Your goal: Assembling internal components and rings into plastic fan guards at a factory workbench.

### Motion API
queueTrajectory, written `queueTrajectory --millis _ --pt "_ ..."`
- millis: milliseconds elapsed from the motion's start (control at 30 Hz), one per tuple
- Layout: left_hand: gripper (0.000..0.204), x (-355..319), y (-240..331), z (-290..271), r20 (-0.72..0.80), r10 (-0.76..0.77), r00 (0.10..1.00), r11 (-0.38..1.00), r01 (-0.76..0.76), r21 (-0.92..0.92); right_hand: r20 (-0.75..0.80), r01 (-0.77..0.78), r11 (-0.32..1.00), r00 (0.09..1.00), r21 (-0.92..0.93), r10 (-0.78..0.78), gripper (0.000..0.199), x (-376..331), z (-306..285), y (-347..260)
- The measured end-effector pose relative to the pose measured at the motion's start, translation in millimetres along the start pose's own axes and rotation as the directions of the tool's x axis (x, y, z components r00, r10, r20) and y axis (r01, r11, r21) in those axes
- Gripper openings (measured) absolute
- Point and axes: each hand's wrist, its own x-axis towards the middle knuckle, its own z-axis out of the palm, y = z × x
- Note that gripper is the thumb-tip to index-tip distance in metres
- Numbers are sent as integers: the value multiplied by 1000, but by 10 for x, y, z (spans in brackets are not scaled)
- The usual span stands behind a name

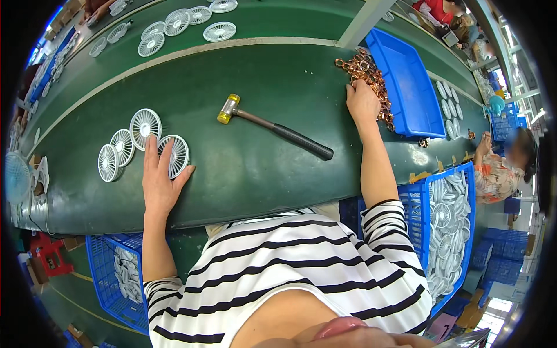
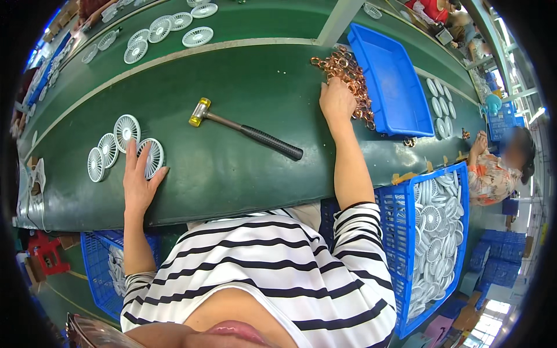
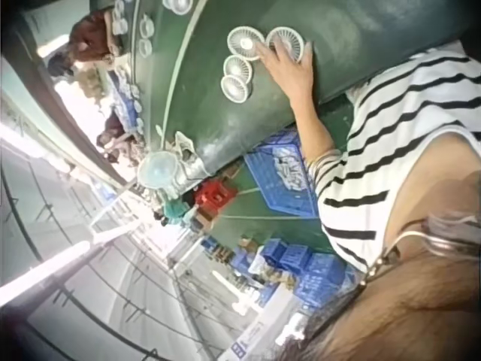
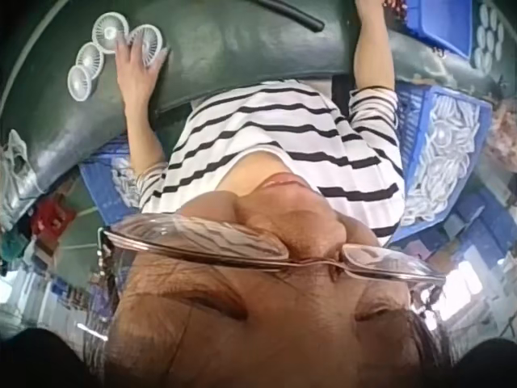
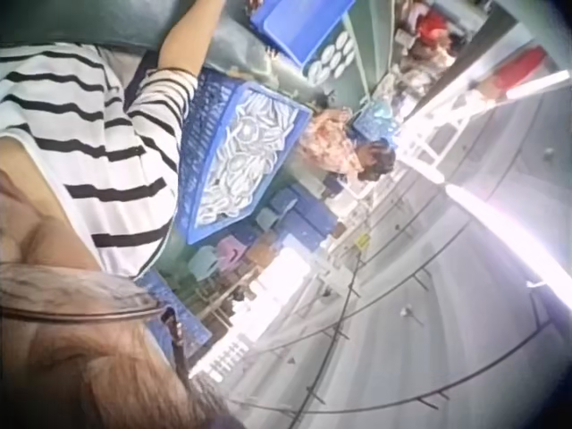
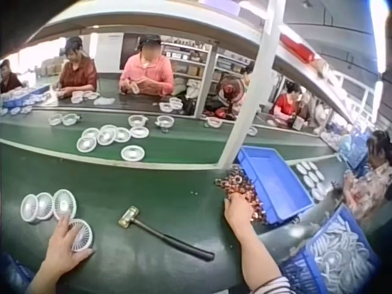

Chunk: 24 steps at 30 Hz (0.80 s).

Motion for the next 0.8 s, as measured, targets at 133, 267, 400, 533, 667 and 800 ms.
queueTrajectory --millis 133,267,400,533,667,800 --pt "50 -83 -48 46 -102 -27 994 999 22 -49 -30 113 972 994 206 -109 20 -181 -51 48" --pt "29 -47 -28 10 -294 -165 942 969 99 -228 -250 320 715 946 622 -207 12 -506 -291 -82" --pt "27 -68 99 82 -361 -369 856 865 175 -471 -329 409 589 912 696 -245 11 -902 -608 -297" --pt "26 0 661 116 -243 -524 816 594 146 -791 -543 655 491 754 575 -370 17 -1168 -614 -475" --pt "42 71 1057 186 -69 -392 917 415 110 -903 -635 820 292 568 492 -524 24 -1403 -743 -795" --pt "42 89 1282 211 85 -322 943 164 143 -976 -667 856 184 496 483 -556 24 -1524 -781 -1042"
